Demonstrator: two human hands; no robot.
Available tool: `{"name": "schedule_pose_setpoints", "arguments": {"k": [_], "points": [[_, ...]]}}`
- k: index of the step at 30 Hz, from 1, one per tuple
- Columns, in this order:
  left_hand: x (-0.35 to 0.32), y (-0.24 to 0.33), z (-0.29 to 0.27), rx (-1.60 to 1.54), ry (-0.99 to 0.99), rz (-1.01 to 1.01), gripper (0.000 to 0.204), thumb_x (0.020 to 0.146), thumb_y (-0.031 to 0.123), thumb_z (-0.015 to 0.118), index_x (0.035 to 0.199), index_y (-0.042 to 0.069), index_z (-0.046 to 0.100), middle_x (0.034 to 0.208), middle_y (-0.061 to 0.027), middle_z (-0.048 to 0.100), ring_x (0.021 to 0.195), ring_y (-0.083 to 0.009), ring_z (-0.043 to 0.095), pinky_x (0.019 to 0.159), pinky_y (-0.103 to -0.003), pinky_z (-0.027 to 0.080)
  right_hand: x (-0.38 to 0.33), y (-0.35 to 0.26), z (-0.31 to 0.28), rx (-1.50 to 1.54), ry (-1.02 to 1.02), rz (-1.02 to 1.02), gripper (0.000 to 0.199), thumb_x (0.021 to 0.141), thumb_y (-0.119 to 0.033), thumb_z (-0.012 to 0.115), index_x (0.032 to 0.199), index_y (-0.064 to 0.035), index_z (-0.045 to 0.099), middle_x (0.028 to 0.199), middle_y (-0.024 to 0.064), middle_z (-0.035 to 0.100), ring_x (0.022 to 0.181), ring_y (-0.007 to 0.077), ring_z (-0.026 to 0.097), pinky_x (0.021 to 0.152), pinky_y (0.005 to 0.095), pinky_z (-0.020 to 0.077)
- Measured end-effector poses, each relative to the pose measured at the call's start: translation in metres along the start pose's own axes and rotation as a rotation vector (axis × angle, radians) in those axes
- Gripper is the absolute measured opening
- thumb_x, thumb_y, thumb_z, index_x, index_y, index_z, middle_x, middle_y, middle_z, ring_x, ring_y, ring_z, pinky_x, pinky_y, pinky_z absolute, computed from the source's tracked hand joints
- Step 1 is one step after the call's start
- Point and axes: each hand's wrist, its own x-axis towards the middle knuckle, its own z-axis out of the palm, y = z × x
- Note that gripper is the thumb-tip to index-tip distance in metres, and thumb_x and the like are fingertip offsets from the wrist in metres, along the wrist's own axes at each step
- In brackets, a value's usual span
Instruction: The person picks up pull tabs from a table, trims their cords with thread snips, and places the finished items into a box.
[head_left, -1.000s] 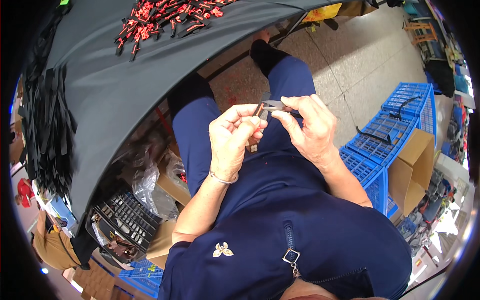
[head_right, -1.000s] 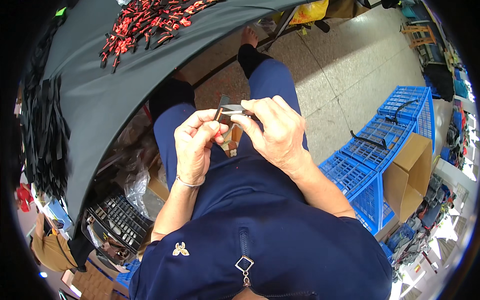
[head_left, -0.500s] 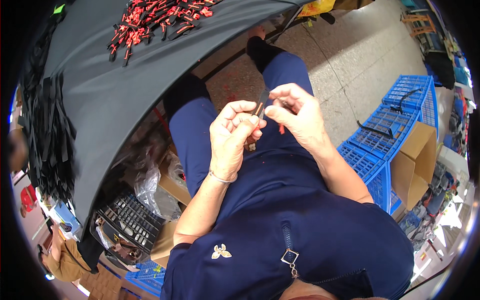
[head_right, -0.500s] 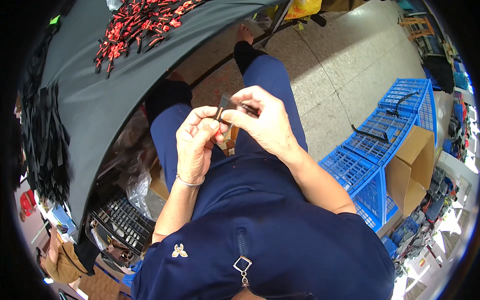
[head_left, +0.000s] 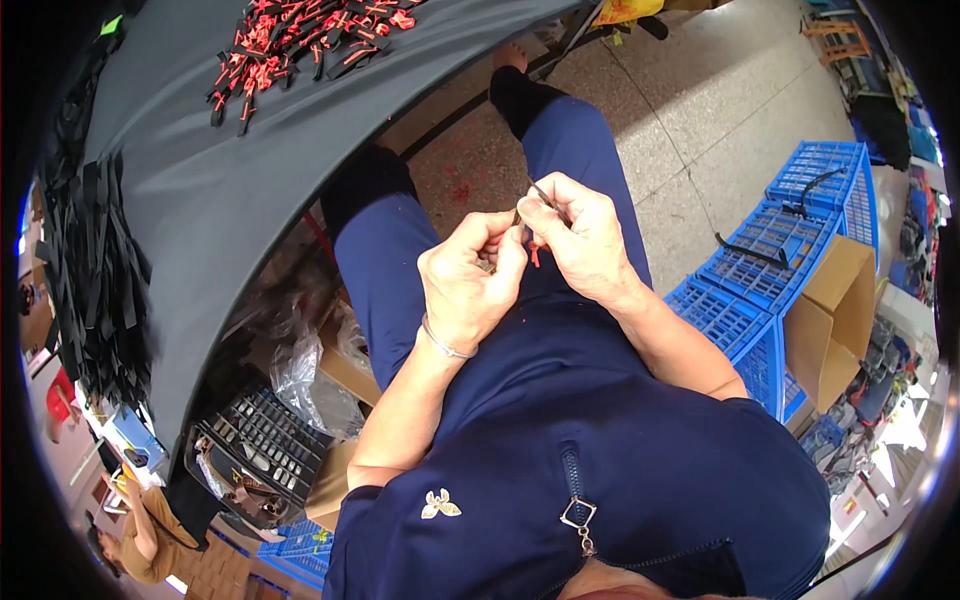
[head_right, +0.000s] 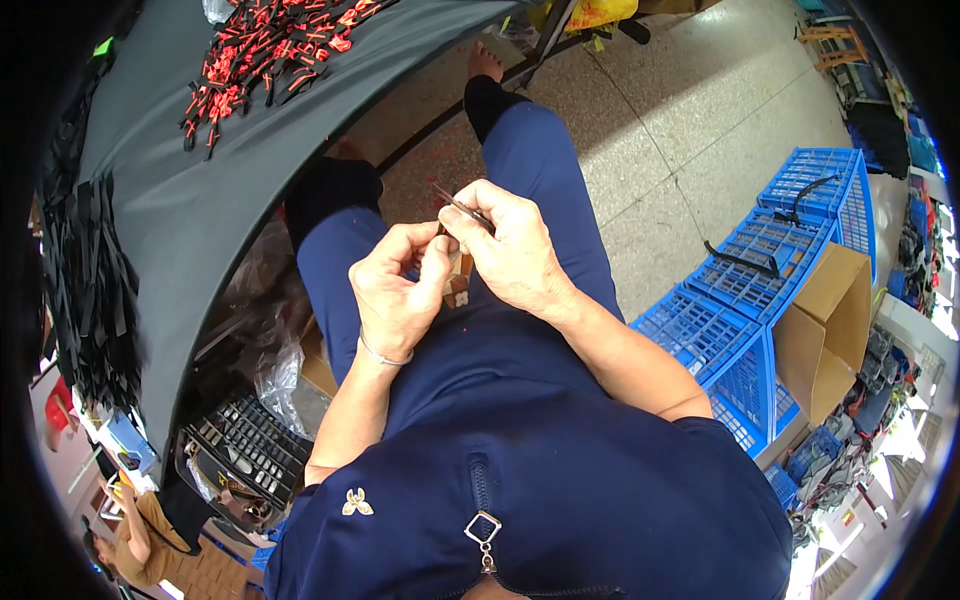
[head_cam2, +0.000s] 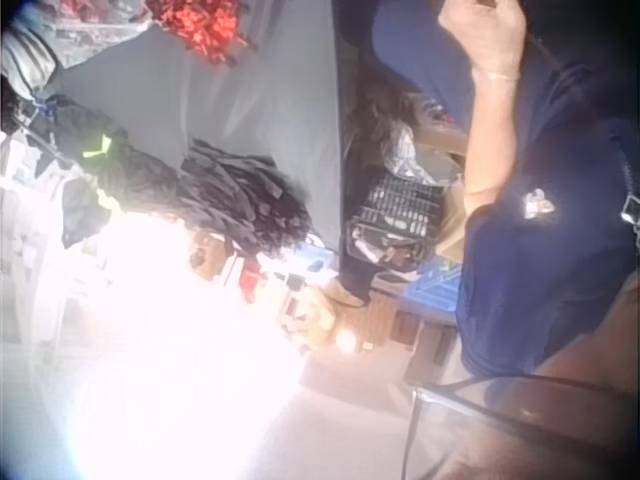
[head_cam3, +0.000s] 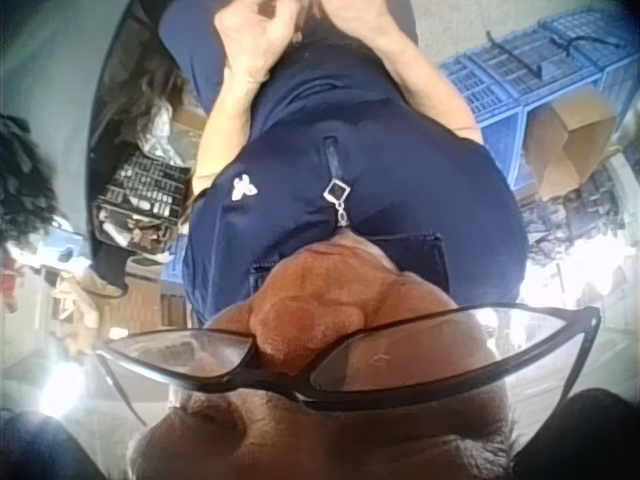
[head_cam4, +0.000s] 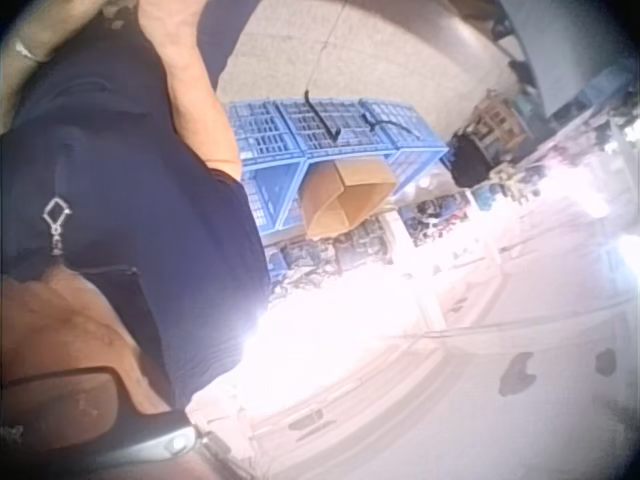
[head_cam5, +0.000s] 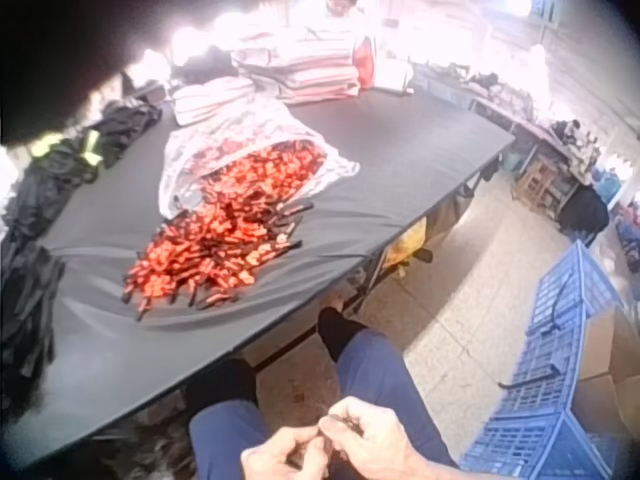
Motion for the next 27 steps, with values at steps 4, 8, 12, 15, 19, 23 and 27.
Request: {"name": "schedule_pose_setpoints", "arguments": {"k": [4,8,12,15,19,23,27], "points": [[0.005,0.003,-0.008,-0.57,-0.087,-0.515,0.013,0.086,0.007,0.059,0.094,-0.004,0.062,0.077,-0.0069,0.068,0.059,-0.007,0.06,0.054,-0.021,0.049,0.004,-0.003,-0.007,-0.005,-0.051,0.064,0.019,0.091,-0.018,0.058,0.08,-0.0026,0.055,0.066,-0.0017,0.053,0.059,0.0029,0.047,0.053,0.02,0.0391],[0.006,0.001,-0.007,-0.631,-0.092,-0.544,0.012,0.088,0.006,0.055,0.091,-0.004,0.062,0.076,-0.0094,0.067,0.057,-0.0069,0.058,0.053,-0.021,0.049,0.002,0.007,-0.011,0.374,-0.157,0.144,0.017,0.092,-0.019,0.056,0.084,-0.0046,0.053,0.064,-0.0028,0.049,0.056,0.0031,0.045,0.05,0.0189,0.0372],[0.007,-0.016,-0.014,-0.719,-0.023,-0.594,0.013,0.088,0.007,0.055,0.092,-0.002,0.062,0.076,-0.0097,0.066,0.057,-0.0073,0.057,0.054,-0.021,0.049,0.007,0.004,-0.016,0.718,-0.155,0.116,0.015,0.09,-0.017,0.059,0.083,-0.005,0.053,0.065,-0.0038,0.049,0.053,0.001,0.041,0.046,0.0183,0.031],[0.007,-0.016,-0.016,-0.818,-0.002,-0.624,0.015,0.088,0.008,0.054,0.097,-0.002,0.061,0.078,-0.0101,0.066,0.058,-0.0076,0.057,0.056,-0.02,0.048,0.013,0.001,-0.023,0.072,-0.012,0.218,0.013,0.085,-0.013,0.065,0.086,-0.0027,0.057,0.07,-0.0019,0.052,0.062,0.003,0.046,0.053,0.0189,0.0359],[0.01,-0.011,-0.017,-0.837,0.033,-0.621,0.017,0.088,0.007,0.053,0.1,-0.002,0.061,0.078,-0.0101,0.067,0.058,-0.0073,0.057,0.055,-0.02,0.048,0.008,0.007,-0.009,-0.288,0.127,-0.028,0.031,0.077,-0.018,0.073,0.099,-0.0016,0.058,0.08,0.0057,0.063,0.079,0.0128,0.061,0.073,0.0266,0.0486],[0.009,-0.008,-0.019,-0.814,0.025,-0.606,0.021,0.087,0.005,0.052,0.104,-0.003,0.06,0.077,-0.0102,0.066,0.057,-0.0073,0.057,0.055,-0.02,0.048,0.004,-0.002,-0.008,-0.636,0.193,-0.372,0.029,0.072,-0.018,0.075,0.095,-0.0051,0.062,0.08,0.0055,0.064,0.068,0.0205,0.059,0.063,0.0295,0.0484],[0.011,0.002,-0.018,-0.771,-0.009,-0.595,0.023,0.086,0.004,0.052,0.105,-0.004,0.061,0.076,-0.0095,0.066,0.056,-0.007,0.056,0.055,-0.019,0.047,0.009,-0.005,-0.007,-0.783,0.209,-0.626,0.02,0.072,-0.016,0.074,0.085,-0.0062,0.063,0.071,0.003,0.061,0.062,0.0186,0.056,0.054,0.0285,0.0459]]}}
